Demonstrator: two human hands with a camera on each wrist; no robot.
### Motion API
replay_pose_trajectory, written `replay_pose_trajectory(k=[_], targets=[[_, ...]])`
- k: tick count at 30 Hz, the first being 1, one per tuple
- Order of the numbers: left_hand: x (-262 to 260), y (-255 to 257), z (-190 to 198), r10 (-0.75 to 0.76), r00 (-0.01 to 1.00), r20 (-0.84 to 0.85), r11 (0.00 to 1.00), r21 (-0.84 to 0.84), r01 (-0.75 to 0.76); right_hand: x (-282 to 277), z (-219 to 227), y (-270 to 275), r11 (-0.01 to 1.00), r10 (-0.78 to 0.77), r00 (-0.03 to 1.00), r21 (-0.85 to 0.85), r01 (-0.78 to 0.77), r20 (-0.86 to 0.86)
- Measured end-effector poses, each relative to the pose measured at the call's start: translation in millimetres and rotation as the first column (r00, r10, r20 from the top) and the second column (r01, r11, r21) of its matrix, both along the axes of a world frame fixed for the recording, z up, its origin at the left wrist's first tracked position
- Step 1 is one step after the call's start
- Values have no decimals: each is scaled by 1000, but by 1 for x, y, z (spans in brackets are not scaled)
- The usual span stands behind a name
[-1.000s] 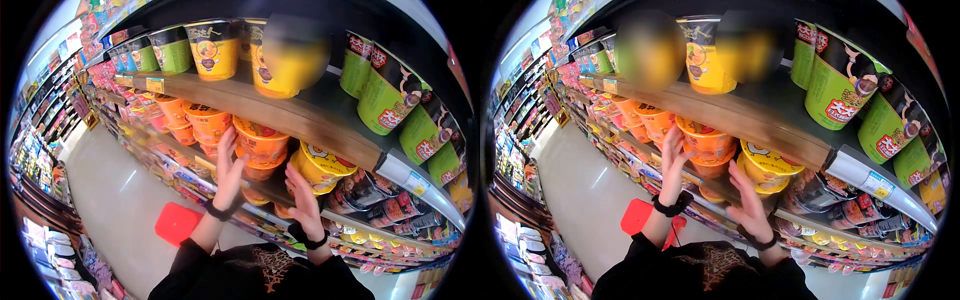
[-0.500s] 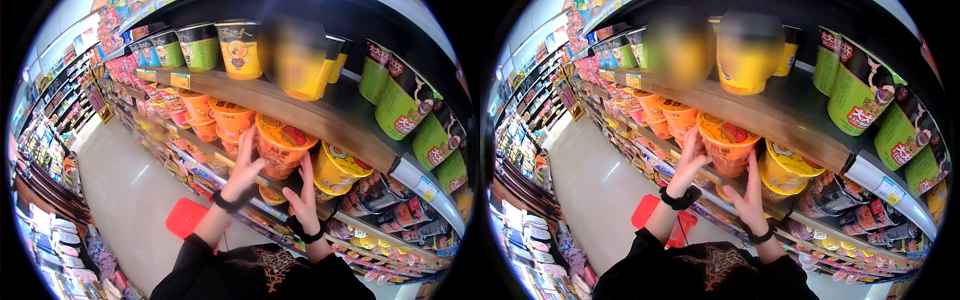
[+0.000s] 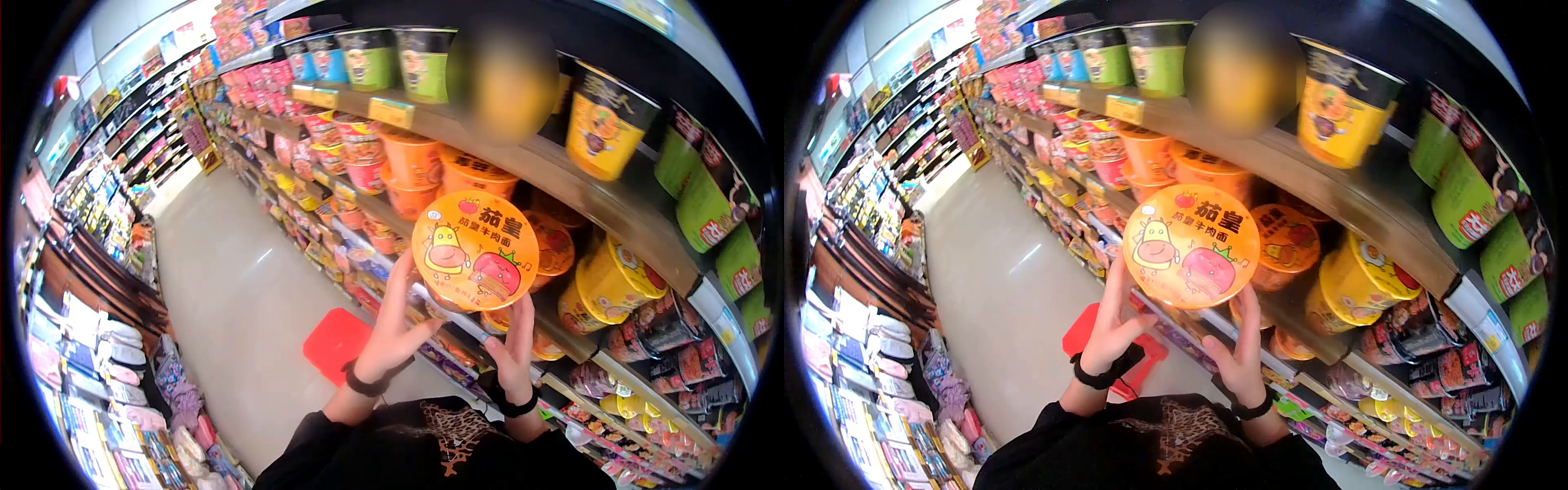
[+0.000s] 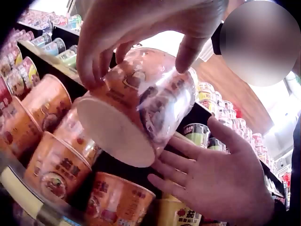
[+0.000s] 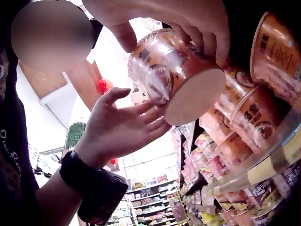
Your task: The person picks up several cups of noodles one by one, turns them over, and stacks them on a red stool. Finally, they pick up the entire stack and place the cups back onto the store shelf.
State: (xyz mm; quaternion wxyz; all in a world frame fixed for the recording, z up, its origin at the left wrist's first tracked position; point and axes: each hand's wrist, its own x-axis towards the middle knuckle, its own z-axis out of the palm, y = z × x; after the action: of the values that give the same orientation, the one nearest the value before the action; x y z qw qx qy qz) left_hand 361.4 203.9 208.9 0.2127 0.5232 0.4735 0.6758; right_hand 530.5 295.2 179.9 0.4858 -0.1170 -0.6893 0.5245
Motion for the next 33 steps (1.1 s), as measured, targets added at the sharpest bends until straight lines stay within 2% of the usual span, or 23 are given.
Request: replay_pose_trajectory(k=[4,7,8,11,14,17,24,27,31,33], targets=[[-23,-50,2,49,999,19,999,6,-49,-35,-2,-24,992,113,993,-60,-114,-30],[-40,-88,4,167,982,-93,984,-45,-172,-59,2,-47,961,251,968,-123,-247,18],[-47,-99,-3,230,964,-133,969,-63,-239,-68,2,-56,960,256,967,-118,-252,15],[-64,-136,-5,270,957,-104,950,-132,-283,-96,1,-74,911,385,923,-152,-383,-21],[-76,-169,-2,309,951,-2,939,-162,-305,-120,-4,-93,889,435,900,-154,-431,-9],[-89,-199,-6,343,939,-11,927,-160,-341,-143,-11,-114,845,501,865,-197,-497,-33],[-103,-254,-16,532,846,37,834,-197,-515,-190,-20,-147,721,673,740,-227,-655,4],[-107,-269,-25,568,817,102,812,-233,-535,-206,-26,-156,734,671,737,-208,-646,77],[-113,-279,-39,578,788,213,810,-271,-521,-224,-36,-152,805,570,765,-14,-594,299],[-117,-281,-45,598,761,253,798,-279,-535,-235,-39,-157,764,644,726,-152,-627,243]])
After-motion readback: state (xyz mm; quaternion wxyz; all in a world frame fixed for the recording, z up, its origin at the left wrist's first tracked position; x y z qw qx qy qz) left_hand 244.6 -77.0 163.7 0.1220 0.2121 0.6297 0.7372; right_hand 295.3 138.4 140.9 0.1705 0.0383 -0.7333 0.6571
